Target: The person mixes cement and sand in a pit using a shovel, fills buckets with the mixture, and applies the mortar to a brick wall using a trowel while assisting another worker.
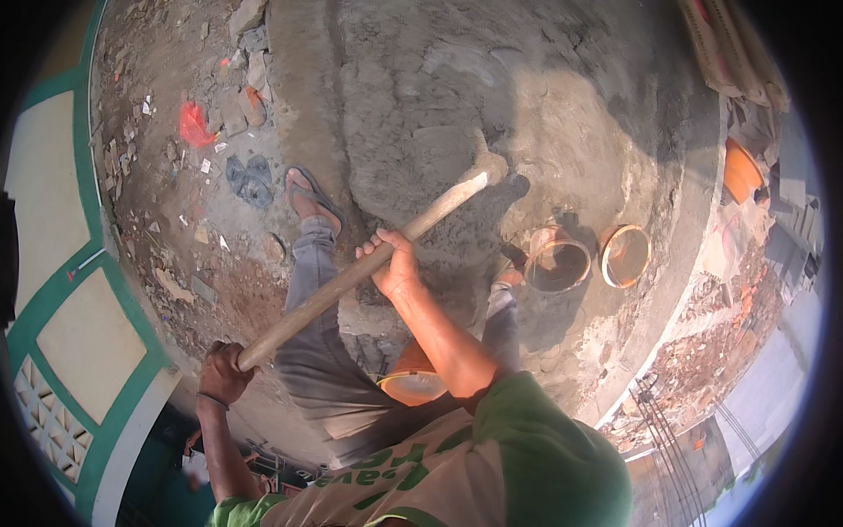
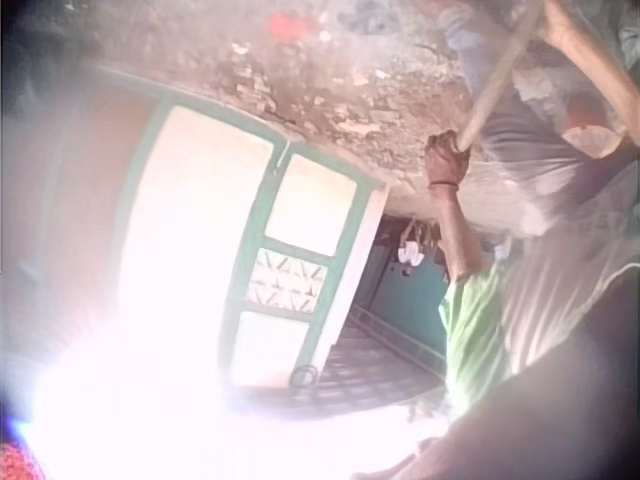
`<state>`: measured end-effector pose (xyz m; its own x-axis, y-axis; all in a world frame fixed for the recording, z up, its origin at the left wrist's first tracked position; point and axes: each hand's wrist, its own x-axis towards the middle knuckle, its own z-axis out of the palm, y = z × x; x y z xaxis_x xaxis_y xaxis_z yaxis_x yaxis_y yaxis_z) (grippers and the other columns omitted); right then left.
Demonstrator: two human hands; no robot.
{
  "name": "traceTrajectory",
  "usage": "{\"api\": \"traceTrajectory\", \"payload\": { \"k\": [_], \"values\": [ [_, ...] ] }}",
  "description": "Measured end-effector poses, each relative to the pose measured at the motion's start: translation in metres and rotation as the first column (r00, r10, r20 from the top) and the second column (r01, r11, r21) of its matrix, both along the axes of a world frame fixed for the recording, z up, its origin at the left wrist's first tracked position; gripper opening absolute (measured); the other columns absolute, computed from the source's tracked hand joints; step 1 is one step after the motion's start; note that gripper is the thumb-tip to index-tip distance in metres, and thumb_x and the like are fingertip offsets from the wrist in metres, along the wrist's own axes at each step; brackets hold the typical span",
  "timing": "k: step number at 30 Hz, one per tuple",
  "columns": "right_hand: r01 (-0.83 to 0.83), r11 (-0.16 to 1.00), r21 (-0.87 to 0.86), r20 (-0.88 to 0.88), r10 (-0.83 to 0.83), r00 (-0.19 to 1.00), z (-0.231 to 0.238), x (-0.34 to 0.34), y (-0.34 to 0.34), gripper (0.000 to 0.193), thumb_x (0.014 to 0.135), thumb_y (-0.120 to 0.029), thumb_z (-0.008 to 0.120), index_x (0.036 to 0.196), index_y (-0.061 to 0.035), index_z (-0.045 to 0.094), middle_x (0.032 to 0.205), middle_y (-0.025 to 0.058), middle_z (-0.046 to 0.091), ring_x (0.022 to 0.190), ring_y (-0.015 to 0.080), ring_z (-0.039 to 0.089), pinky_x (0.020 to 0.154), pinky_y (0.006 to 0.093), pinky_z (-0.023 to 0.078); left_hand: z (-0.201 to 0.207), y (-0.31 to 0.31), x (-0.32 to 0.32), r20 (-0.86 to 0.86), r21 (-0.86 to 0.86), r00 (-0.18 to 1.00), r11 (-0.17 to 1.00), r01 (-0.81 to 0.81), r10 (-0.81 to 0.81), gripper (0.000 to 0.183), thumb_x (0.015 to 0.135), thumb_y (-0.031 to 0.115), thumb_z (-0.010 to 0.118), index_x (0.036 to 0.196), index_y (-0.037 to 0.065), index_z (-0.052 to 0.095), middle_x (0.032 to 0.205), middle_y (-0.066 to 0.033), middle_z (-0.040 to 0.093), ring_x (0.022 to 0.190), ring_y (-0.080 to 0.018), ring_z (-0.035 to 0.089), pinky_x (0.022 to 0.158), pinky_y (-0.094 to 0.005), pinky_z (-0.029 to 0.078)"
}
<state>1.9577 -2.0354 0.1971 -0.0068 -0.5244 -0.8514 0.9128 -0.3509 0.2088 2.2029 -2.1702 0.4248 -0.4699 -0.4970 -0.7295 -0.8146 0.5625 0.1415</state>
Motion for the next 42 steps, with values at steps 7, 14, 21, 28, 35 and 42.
{"api": "traceTrajectory", "payload": {
  "k": [7, 14, 21, 28, 35, 42],
  "values": [
    [-0.329, 0.8, 0.502, -0.45, 0.566, 0.69, -0.092, -0.158, -0.029, 0.011, 0.077, -0.008, 0.059, 0.081, -0.0039, 0.05, 0.063, 0.003, 0.046, 0.047, 0.0139, 0.047, 0.04, 0.0298, 0.041, -0.071, 0.156, -0.129, -0.03, 0.304, 0.861, 0.825, -0.476, 0.508, 0.032, 0.07, 0.02, 0.07, 0.087, -0.001, 0.054, 0.068, -0.021, 0.059, 0.071, -0.0381, 0.06, 0.061, -0.0421, 0.046],
    [-0.301, 0.804, 0.513, -0.634, 0.591, 0.498, -0.096, -0.312, -0.064, 0.021, 0.079, -0.011, 0.06, 0.089, 0.0027, 0.047, 0.068, 0.0064, 0.048, 0.051, 0.0143, 0.05, 0.043, 0.0302, 0.047, -0.171, 0.143, -0.219, -0.239, 0.513, 0.74, 0.728, -0.454, 0.629, 0.032, 0.071, 0.018, 0.072, 0.083, 0.001, 0.048, 0.066, -0.0162, 0.055, 0.061, -0.0264, 0.057, 0.058, -0.0338, 0.044],
    [-0.574, 0.704, 0.418, -0.259, 0.698, 0.667, -0.163, -0.175, -0.013, 0.009, 0.08, -0.009, 0.051, 0.086, -0.0029, 0.048, 0.061, 0.0041, 0.045, 0.05, 0.0155, 0.048, 0.045, 0.0295, 0.046, -0.075, 0.142, -0.183, -0.127, 0.426, 0.858, 0.809, -0.406, 0.498, 0.038, 0.073, 0.025, 0.071, 0.084, -0.004, 0.049, 0.064, -0.0178, 0.055, 0.065, -0.0286, 0.06, 0.059, -0.0366, 0.045],
    [-0.347, 0.93, 0.12, -0.243, 0.366, 0.898, -0.09, -0.199, 0.052, 0.009, 0.078, -0.006, 0.054, 0.078, -0.0038, 0.045, 0.06, 0.0052, 0.046, 0.05, 0.0157, 0.046, 0.047, 0.0293, 0.043, 0.057, 0.149, -0.26, -0.017, 0.583, 0.865, 0.708, -0.398, 0.501, 0.059, 0.083, 0.035, 0.059, 0.118, -0.01, 0.043, 0.091, -0.0248, 0.061, 0.088, -0.0306, 0.062, 0.075, -0.0349, 0.047],
    [-0.148, 0.988, -0.036, -0.261, 0.134, 0.956, -0.054, -0.257, 0.171, 0.011, 0.075, -0.005, 0.053, 0.07, -0.006, 0.044, 0.058, 0.0069, 0.046, 0.05, 0.0194, 0.049, 0.046, 0.0318, 0.042, 0.118, 0.238, -0.341, -0.558, 0.673, 0.786, 0.698, 0.242, 0.265, 0.065, 0.088, 0.033, 0.05, 0.133, -0.007, 0.026, 0.114, -0.0327, 0.048, 0.102, -0.0443, 0.053, 0.087, -0.038, 0.043],
    [0.029, 0.998, 0.06, -0.408, -0.002, 0.913, 0.02, -0.325, 0.365, 0.009, 0.075, -0.003, 0.055, 0.075, -0.0045, 0.046, 0.06, 0.0097, 0.049, 0.048, 0.0242, 0.051, 0.045, 0.038, 0.044, 0.167, 0.352, -0.4, -0.571, 0.782, 0.762, 0.483, 0.393, 0.305, 0.061, 0.088, 0.028, 0.049, 0.131, -0.009, 0.029, 0.108, -0.0324, 0.05, 0.092, -0.0395, 0.057, 0.078, -0.0384, 0.046]
  ]
}}
